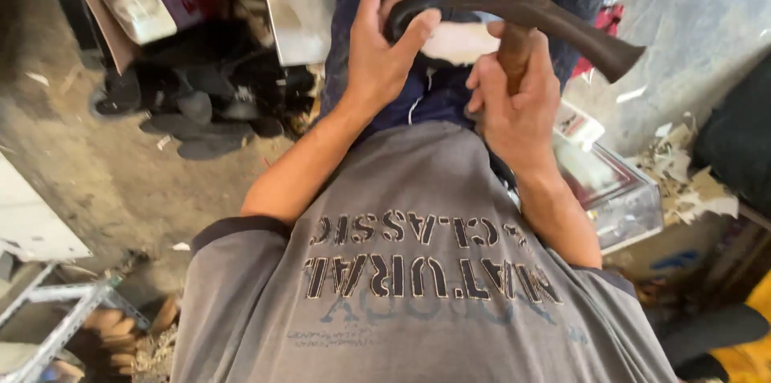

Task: A person is lasting a leather shoe by pulling the upper over a wooden last using pincers and a hammer.

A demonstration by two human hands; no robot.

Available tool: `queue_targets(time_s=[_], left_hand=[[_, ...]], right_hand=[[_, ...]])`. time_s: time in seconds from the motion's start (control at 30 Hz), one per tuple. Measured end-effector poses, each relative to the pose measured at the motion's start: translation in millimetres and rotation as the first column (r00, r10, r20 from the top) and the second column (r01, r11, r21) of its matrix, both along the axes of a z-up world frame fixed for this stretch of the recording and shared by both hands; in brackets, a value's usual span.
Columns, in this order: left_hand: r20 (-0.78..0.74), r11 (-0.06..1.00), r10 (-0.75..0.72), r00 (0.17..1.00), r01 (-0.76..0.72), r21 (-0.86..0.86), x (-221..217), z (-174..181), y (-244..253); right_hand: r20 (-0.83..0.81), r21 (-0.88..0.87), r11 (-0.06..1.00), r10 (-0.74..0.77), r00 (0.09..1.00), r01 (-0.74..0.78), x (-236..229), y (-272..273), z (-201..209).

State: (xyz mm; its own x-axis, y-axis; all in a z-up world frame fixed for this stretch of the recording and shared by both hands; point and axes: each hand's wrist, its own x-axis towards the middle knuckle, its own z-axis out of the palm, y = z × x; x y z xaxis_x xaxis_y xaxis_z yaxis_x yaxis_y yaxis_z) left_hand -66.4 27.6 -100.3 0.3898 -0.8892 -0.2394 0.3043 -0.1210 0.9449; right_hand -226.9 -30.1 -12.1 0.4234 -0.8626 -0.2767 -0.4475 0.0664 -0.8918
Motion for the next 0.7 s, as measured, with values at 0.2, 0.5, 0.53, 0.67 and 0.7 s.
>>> queue_targets(time_s=[0.2, 0.5, 0.53, 0.67, 0.7], left_hand=[[0.038, 0.999, 0.023, 0.999, -0.022, -0.044, -4.7, -10.1, 6.5], [0.046, 0.996, 0.048, 0.998, -0.045, -0.074, -5.3, -11.5, 5.6], [0.019, 0.998, 0.040, 0.999, -0.039, -0.049, -7.6, -6.5, 11.4], [0.088, 0.999, 0.045, 0.995, -0.046, 0.004, -6.7, -12.3, 5.3], [0.093, 0.997, 0.061, 0.994, -0.056, -0.059, -7.7, -16.2, 5.5]], right_hand=[[-0.271, -0.280, 0.944, 0.096, 0.958, -0.173, 4.3, 25.8, 5.8], [-0.403, -0.278, 0.917, 0.158, 0.902, -0.285, -0.4, 30.0, -6.1], [-0.455, -0.208, 0.959, 0.079, 0.887, -0.192, -6.9, 36.5, 2.0], [-0.413, -0.643, 0.700, 0.023, 0.910, -0.310, -12.4, 35.4, -33.1], [-0.414, -0.441, 0.851, 0.088, 0.906, -0.285, -4.6, 31.0, -31.2]])
